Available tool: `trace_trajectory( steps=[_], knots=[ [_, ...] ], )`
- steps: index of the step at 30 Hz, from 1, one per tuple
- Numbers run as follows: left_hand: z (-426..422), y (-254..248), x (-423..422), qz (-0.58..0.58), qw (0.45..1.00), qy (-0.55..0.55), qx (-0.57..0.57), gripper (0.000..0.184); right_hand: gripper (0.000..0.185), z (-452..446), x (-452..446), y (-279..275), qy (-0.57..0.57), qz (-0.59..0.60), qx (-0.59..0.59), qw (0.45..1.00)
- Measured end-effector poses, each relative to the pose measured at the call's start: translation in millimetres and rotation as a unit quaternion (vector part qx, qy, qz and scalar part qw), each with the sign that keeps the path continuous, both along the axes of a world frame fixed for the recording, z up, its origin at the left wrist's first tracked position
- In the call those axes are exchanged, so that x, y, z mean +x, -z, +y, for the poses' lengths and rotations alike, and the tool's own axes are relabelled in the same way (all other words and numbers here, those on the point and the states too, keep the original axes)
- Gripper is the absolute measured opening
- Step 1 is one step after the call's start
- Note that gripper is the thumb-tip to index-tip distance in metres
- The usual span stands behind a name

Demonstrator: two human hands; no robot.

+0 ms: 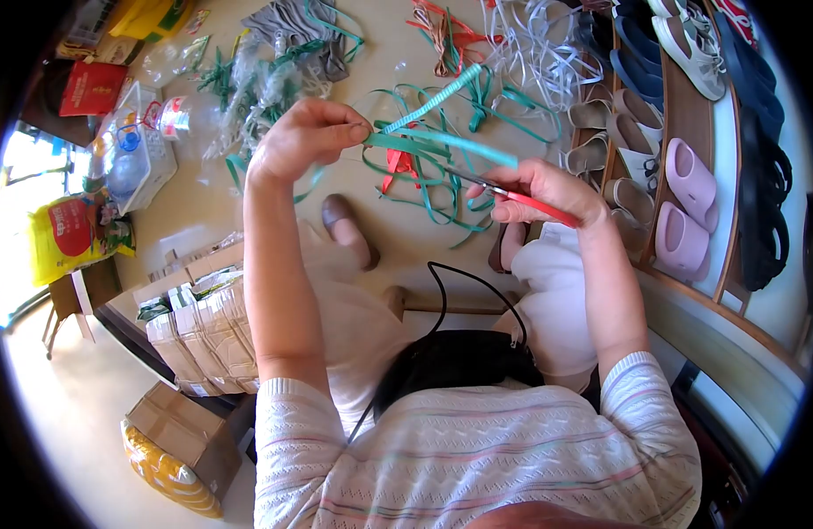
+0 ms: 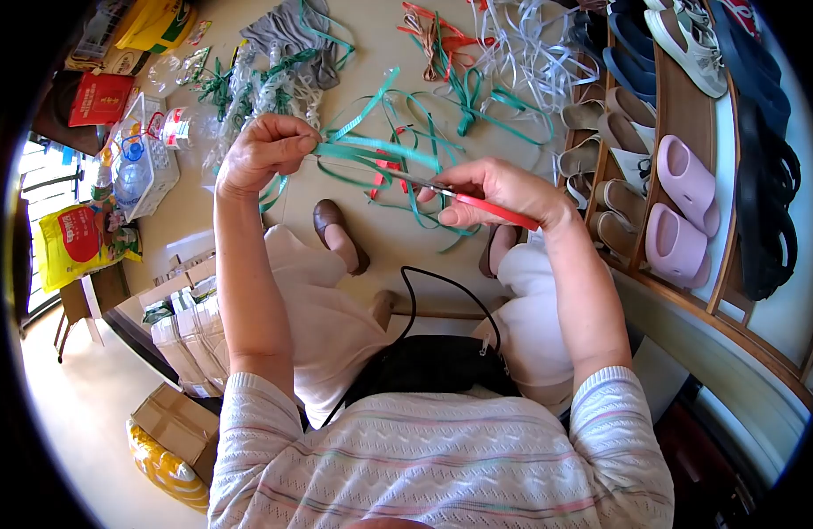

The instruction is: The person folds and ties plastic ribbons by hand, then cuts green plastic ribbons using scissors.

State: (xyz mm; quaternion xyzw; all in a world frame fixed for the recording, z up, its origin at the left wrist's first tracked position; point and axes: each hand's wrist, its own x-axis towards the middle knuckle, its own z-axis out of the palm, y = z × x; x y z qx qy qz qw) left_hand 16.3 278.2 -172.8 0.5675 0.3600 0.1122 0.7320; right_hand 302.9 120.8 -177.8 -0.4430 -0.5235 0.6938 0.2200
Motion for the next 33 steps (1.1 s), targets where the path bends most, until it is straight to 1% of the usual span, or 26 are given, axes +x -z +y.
trace_trajectory(
  steps=[3, 5, 7, 9, 11, 12, 15, 18, 21, 24, 27, 30, 33],
  knots=[
    [-3, -1, 3, 0.023, 0.999, 0.027, 0.023, 0.020, 0.033, 1, -5, 1, -0.002, 0.013, 0.012, 1.000],
    [-4, 1, 6, 0.050, 0.996, 0.066, 0.045, 0.025, 0.032, 0, -12, 6, 0.038, 0.049, 0.002, 0.998],
    [-6, -1, 8, 0.045, 0.996, 0.071, 0.039, 0.025, 0.031, 0, -13, 6, 0.041, 0.047, 0.000, 0.998],
    [-8, -3, 10, 0.042, 0.996, 0.069, 0.038, 0.022, 0.030, 2, -12, 1, 0.007, 0.006, 0.006, 1.000],
    [-9, -5, 13, 0.043, 0.997, 0.058, 0.040, 0.016, 0.030, 2, -15, 5, 0.006, 0.016, 0.026, 1.000],
    [-10, -5, 14, 0.047, 0.996, 0.062, 0.042, 0.017, 0.030, 2, -17, 6, 0.006, 0.021, 0.036, 0.999],
    [-13, -6, 19, 0.052, 0.994, 0.078, 0.049, 0.019, 0.031, 1, -24, 7, 0.061, 0.064, 0.015, 0.996],
    [-13, -4, 21, 0.050, 0.992, 0.102, 0.062, 0.022, 0.029, 0, -23, 7, 0.039, -0.015, 0.006, 0.999],
    [-12, 1, 20, 0.049, 0.988, 0.124, 0.073, 0.023, 0.029, 2, -26, -4, 0.049, -0.011, -0.083, 0.995],
    [-14, -3, 21, 0.034, 0.988, 0.132, 0.075, 0.023, 0.031, -4, -28, -2, 0.089, 0.050, -0.092, 0.990],
    [-13, 0, 21, 0.031, 0.986, 0.146, 0.078, 0.022, 0.035, -5, -29, 6, 0.073, 0.048, -0.107, 0.990],
    [-13, 3, 22, 0.023, 0.983, 0.160, 0.087, 0.022, 0.038, -2, -30, 1, 0.052, 0.018, -0.064, 0.996],
    [-14, 7, 24, 0.001, 0.979, 0.170, 0.109, 0.022, 0.038, -11, -33, 20, 0.100, 0.046, -0.052, 0.992]
  ],
)
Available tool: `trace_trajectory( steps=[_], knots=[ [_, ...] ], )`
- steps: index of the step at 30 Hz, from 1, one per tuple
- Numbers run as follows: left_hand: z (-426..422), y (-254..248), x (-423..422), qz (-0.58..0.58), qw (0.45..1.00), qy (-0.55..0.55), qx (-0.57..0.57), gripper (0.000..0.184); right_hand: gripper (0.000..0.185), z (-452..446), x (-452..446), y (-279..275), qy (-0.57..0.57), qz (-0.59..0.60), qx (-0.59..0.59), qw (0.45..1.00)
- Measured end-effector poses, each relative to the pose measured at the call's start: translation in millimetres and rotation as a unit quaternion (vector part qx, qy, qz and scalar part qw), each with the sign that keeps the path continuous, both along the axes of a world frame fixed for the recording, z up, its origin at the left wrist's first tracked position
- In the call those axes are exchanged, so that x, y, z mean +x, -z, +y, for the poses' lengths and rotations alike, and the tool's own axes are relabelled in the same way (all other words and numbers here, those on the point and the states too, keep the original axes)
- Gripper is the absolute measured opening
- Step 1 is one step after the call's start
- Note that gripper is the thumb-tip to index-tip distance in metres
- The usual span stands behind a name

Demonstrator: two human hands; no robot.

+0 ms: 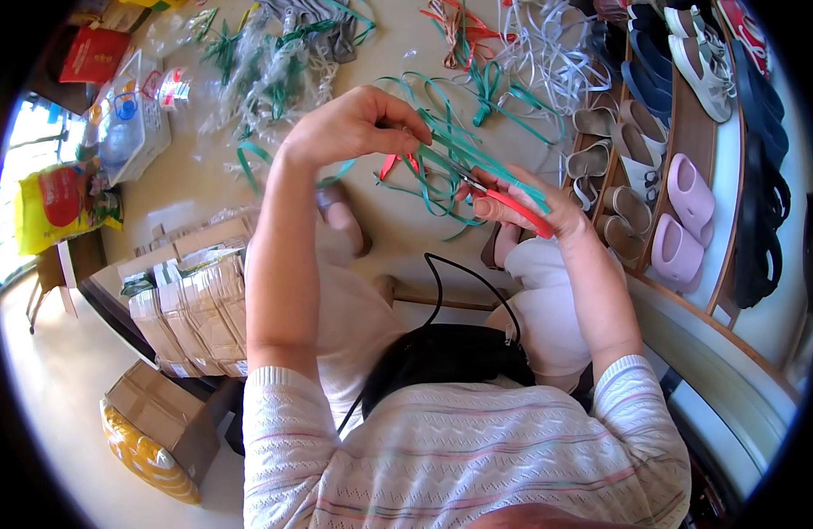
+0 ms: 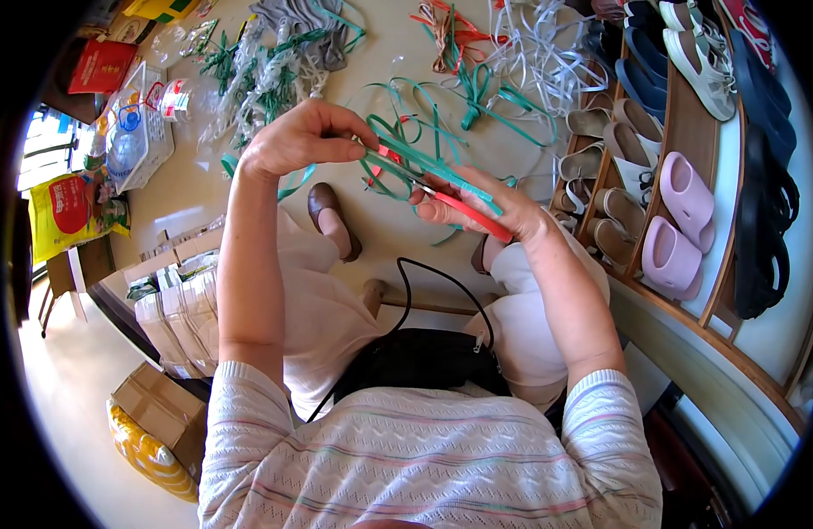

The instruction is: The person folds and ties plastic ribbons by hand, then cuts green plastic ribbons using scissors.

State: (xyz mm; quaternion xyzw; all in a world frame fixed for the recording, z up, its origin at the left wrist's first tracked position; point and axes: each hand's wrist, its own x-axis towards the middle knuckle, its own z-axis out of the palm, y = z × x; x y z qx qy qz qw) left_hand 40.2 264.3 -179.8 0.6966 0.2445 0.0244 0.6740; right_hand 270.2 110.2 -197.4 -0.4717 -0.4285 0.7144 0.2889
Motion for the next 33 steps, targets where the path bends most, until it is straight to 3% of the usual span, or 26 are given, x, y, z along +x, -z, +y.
trace_trajectory(
  steps=[3, 9, 12, 15, 17, 19, 21, 24, 27, 30, 33],
  knots=[
    [0, -2, 0, 0.004, 1.000, -0.003, -0.005, 0.022, 0.038, 7, -1, -19, -0.066, -0.065, 0.013, 0.996],
    [-1, -9, -1, 0.012, 1.000, -0.004, -0.016, 0.022, 0.037, 4, -9, 2, -0.009, 0.027, 0.099, 0.995],
    [4, -12, -10, 0.045, 0.999, -0.018, -0.003, 0.023, 0.035, 9, -6, -24, -0.037, 0.019, 0.054, 0.998],
    [10, -8, -22, 0.058, 0.997, -0.053, -0.017, 0.021, 0.034, 7, 4, -11, -0.046, 0.101, 0.034, 0.993],
    [10, -5, -21, 0.038, 0.998, -0.055, 0.011, 0.020, 0.032, 5, -3, -18, -0.014, 0.057, -0.017, 0.998],
    [7, -2, -16, 0.037, 0.997, -0.050, 0.041, 0.019, 0.030, 6, -11, -18, -0.002, 0.014, 0.009, 1.000],
    [3, 2, -9, 0.053, 0.995, -0.040, 0.074, 0.018, 0.026, 7, -17, -12, -0.011, -0.029, 0.110, 0.993],
    [4, 4, -8, 0.045, 0.997, -0.034, 0.048, 0.018, 0.023, 10, -15, -16, -0.033, -0.075, 0.055, 0.995],
    [5, 3, -10, 0.063, 0.997, -0.023, 0.046, 0.018, 0.024, 8, -15, -14, -0.005, -0.005, -0.010, 1.000],
    [9, -8, -20, 0.108, 0.990, -0.077, 0.051, 0.018, 0.025, 8, -9, -7, -0.025, -0.038, -0.027, 0.999],
    [10, -11, -20, 0.122, 0.989, -0.051, 0.067, 0.016, 0.027, 5, -10, -2, 0.000, -0.012, -0.008, 1.000]
  ],
)
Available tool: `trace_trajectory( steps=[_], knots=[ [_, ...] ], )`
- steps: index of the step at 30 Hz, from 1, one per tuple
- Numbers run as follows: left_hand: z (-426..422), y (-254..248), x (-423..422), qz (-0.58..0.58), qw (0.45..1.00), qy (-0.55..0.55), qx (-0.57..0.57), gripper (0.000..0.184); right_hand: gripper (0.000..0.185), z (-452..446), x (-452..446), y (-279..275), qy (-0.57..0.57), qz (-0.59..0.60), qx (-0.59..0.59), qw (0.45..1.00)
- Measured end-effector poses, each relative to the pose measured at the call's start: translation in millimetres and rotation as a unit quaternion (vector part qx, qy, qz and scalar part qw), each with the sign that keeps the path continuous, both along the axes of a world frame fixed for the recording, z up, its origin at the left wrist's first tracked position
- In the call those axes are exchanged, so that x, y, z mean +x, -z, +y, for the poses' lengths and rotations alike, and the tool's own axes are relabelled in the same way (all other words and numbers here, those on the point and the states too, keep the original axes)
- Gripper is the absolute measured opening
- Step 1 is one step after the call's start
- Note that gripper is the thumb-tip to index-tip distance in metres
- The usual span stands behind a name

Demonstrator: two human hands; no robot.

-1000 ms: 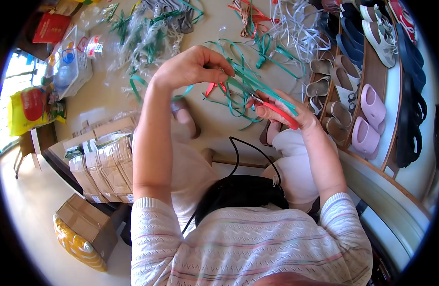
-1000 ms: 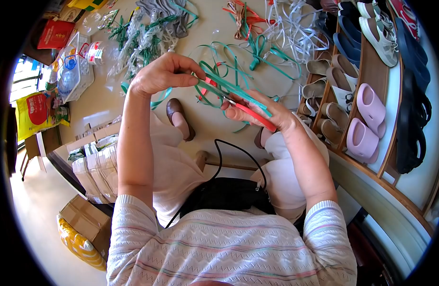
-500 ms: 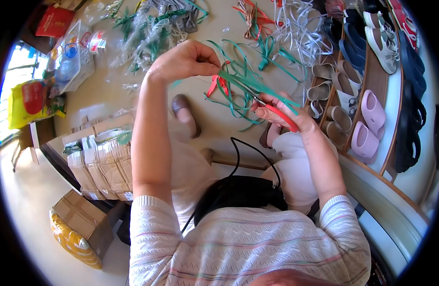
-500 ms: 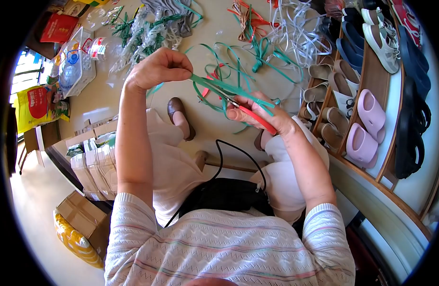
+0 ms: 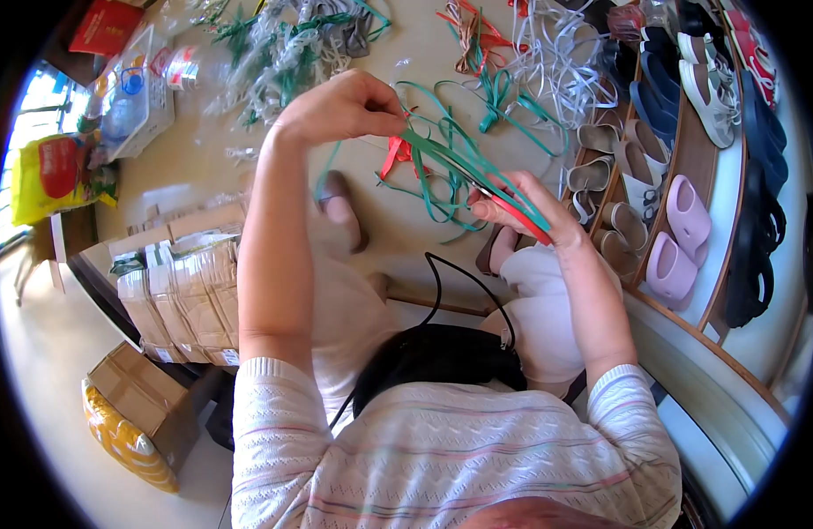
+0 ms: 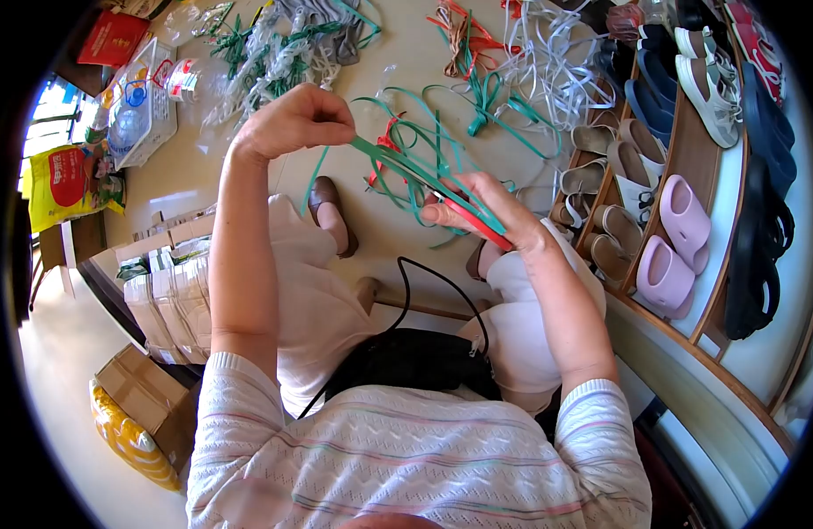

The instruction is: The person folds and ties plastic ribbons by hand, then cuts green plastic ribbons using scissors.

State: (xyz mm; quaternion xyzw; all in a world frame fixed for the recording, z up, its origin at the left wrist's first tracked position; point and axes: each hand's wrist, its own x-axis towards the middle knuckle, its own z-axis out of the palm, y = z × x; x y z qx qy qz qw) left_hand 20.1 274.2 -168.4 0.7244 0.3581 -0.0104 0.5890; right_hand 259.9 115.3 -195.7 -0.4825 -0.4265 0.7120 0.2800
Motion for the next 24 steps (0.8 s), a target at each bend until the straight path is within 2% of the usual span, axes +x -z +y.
trace_trajectory(
  steps=[3, 6, 12, 14, 16, 18, 21, 24],
  knots=[
    [-3, 8, 7, -0.024, 1.000, 0.008, 0.013, 0.015, 0.030, 1, -7, 3, 0.005, 0.002, 0.014, 1.000],
    [-2, 8, 8, -0.030, 0.999, 0.009, 0.017, 0.015, 0.034, 2, -4, 9, -0.027, -0.098, 0.098, 0.990],
    [-3, 7, 7, -0.055, 0.998, 0.004, 0.030, 0.016, 0.037, 3, -7, -14, -0.025, -0.057, -0.078, 0.995],
    [-4, 5, 10, -0.053, 0.998, 0.005, 0.031, 0.017, 0.035, 4, -18, -20, 0.044, 0.030, -0.097, 0.994],
    [-9, 4, 16, -0.057, 0.998, 0.016, 0.033, 0.017, 0.036, 4, -21, -18, 0.056, 0.031, -0.057, 0.996],
    [-9, 5, 15, -0.061, 0.998, 0.009, 0.008, 0.016, 0.039, 1, -20, -8, 0.014, -0.054, 0.042, 0.998],
    [-5, 3, 7, -0.058, 0.998, -0.009, -0.017, 0.016, 0.038, 1, -19, -16, 0.000, -0.078, 0.033, 0.996],
    [0, 6, -1, -0.046, 0.999, -0.013, -0.005, 0.015, 0.022, -3, -12, -2, 0.002, -0.006, -0.015, 1.000]
  ],
)
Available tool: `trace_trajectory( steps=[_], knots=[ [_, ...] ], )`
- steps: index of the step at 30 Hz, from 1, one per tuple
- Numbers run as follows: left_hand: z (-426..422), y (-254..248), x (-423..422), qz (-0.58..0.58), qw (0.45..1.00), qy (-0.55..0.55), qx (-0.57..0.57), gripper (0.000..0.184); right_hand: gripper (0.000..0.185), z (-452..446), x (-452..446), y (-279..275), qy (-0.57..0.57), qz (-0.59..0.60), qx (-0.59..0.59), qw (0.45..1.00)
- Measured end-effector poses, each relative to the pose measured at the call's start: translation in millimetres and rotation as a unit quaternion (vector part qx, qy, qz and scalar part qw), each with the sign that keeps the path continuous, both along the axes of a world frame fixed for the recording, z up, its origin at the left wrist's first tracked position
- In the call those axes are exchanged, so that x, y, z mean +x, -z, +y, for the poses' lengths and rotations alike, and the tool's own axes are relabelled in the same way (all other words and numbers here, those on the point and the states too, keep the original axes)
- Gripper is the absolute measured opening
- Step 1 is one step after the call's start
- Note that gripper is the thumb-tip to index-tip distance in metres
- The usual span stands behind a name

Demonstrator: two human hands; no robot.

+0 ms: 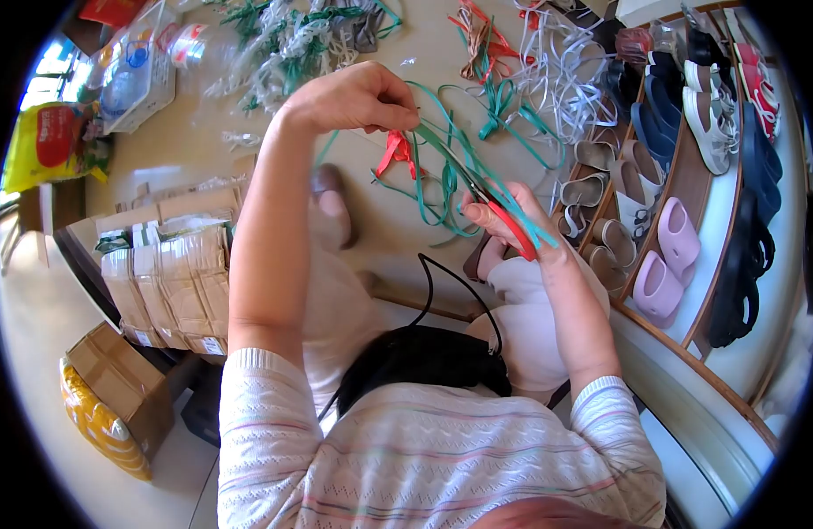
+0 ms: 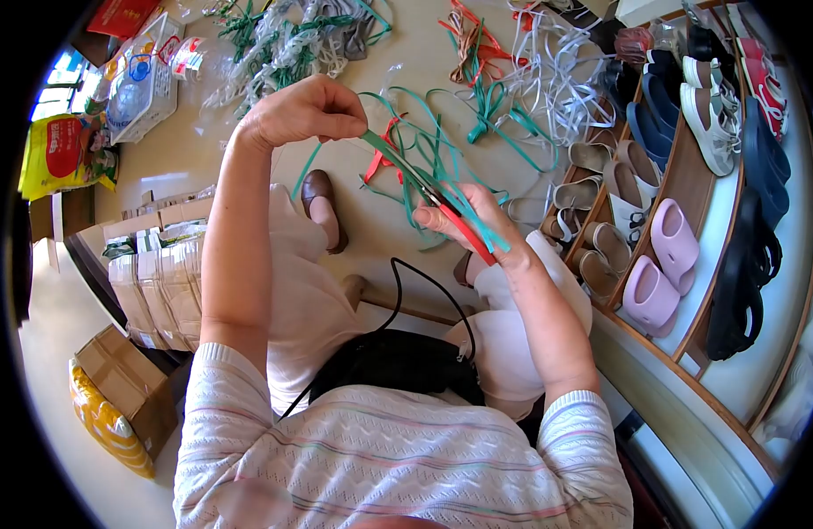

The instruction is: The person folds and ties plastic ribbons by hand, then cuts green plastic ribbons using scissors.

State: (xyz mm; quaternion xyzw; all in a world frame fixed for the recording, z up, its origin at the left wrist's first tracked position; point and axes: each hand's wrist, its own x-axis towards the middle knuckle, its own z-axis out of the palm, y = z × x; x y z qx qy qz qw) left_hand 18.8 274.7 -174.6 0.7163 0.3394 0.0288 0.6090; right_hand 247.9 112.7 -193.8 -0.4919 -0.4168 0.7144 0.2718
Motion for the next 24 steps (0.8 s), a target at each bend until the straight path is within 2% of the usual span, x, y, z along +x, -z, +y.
trace_trajectory(
  steps=[3, 6, 9, 13, 16, 19, 21, 24],
  knots=[
    [-7, -3, 8, -0.004, 1.000, 0.009, 0.019, 0.015, 0.020, 4, -10, -16, 0.048, 0.066, -0.039, 0.996],
    [-10, 0, 15, -0.016, 0.999, 0.015, 0.029, 0.015, 0.033, 5, -10, -3, 0.012, -0.011, 0.047, 0.999],
    [-10, 0, 16, -0.022, 1.000, 0.013, 0.015, 0.016, 0.019, 5, -9, -11, 0.031, 0.013, 0.003, 0.999],
    [-8, -4, 9, -0.011, 1.000, 0.010, 0.016, 0.016, 0.021, 1, -2, -2, 0.021, 0.003, -0.027, 0.999],
    [2, -3, -4, 0.049, 0.999, -0.006, -0.017, 0.023, 0.022, 0, 1, -1, 0.024, -0.015, -0.033, 0.999],
    [-2, 0, 1, 0.001, 1.000, -0.006, 0.001, 0.015, 0.025, 1, -1, -2, 0.023, -0.003, 0.003, 1.000],
    [-8, 0, 10, -0.013, 1.000, 0.004, 0.005, 0.014, 0.030, 3, -5, -2, 0.012, -0.004, 0.041, 0.999],
    [-11, 0, 16, -0.020, 1.000, 0.001, 0.005, 0.013, 0.032, 5, -3, -1, 0.002, -0.007, 0.036, 0.999]
  ],
)
